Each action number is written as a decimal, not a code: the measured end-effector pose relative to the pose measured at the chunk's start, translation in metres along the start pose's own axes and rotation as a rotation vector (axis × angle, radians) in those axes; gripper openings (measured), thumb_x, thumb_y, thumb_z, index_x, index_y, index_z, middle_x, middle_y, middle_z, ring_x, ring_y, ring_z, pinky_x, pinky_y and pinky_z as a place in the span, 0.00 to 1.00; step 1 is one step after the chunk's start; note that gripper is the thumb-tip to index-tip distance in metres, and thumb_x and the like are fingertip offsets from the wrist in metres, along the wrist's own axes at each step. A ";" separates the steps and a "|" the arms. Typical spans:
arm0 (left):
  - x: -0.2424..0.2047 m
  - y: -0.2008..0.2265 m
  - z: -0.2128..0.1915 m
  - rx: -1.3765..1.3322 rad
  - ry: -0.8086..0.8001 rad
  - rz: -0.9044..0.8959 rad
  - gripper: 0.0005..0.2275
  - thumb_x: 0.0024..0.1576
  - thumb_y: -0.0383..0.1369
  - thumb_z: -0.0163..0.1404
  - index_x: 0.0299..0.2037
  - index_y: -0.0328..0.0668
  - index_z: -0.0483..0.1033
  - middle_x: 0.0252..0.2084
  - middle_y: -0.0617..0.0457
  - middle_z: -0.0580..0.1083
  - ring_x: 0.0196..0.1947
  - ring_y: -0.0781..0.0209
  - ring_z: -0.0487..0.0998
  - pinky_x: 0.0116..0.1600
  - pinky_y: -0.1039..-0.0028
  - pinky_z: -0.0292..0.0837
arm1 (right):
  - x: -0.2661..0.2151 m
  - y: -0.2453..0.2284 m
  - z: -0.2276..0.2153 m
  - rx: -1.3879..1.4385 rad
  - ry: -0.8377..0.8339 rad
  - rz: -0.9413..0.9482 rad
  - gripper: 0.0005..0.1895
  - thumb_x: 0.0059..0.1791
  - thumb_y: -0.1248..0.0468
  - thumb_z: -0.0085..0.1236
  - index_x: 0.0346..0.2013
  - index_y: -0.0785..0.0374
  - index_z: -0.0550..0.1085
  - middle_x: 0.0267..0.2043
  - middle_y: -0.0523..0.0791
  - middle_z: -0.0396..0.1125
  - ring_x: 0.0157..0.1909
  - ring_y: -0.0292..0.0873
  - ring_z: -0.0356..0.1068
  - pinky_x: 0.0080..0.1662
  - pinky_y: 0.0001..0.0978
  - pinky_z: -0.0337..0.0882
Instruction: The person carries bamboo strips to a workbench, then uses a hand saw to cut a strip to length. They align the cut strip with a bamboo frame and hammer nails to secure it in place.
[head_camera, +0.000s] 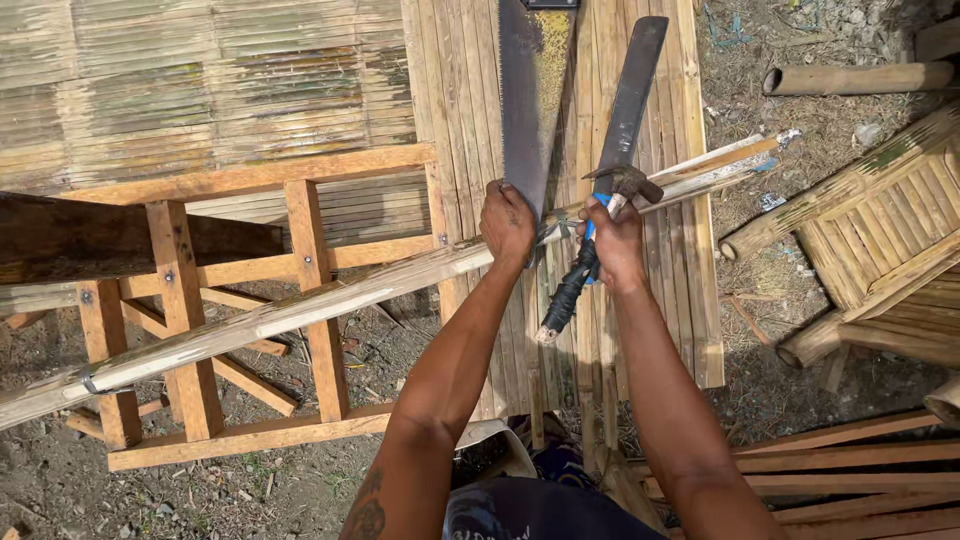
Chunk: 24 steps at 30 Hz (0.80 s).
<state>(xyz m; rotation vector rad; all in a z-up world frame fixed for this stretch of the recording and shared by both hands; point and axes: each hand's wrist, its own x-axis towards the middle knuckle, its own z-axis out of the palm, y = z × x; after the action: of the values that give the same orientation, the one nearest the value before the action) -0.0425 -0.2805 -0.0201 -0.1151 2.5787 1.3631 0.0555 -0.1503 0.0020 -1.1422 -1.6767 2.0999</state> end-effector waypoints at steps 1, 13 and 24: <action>-0.004 -0.004 -0.010 0.029 0.004 0.001 0.18 0.70 0.41 0.36 0.53 0.32 0.71 0.43 0.30 0.78 0.41 0.34 0.80 0.49 0.51 0.74 | 0.000 0.004 -0.004 0.013 -0.015 -0.005 0.07 0.54 0.61 0.59 0.39 0.61 0.72 0.31 0.41 0.70 0.27 0.35 0.69 0.29 0.29 0.70; 0.086 0.045 -0.062 0.461 0.032 0.385 0.17 0.59 0.41 0.49 0.55 0.43 0.73 0.50 0.43 0.77 0.50 0.43 0.79 0.55 0.49 0.69 | 0.110 0.049 0.026 -0.458 0.089 -0.460 0.41 0.59 0.59 0.62 0.71 0.78 0.45 0.71 0.68 0.50 0.72 0.62 0.55 0.67 0.44 0.61; 0.033 -0.034 -0.065 0.388 -0.243 0.867 0.21 0.50 0.34 0.56 0.57 0.48 0.76 0.57 0.48 0.75 0.61 0.33 0.72 0.61 0.52 0.68 | 0.023 0.029 0.060 -0.684 0.129 -0.348 0.34 0.56 0.59 0.53 0.73 0.68 0.53 0.67 0.61 0.59 0.67 0.62 0.61 0.64 0.48 0.62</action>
<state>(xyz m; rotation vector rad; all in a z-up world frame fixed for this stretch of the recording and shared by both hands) -0.0791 -0.3521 -0.0201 1.2637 2.6904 0.9231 0.0072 -0.1900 -0.0307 -1.0017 -2.3988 1.2430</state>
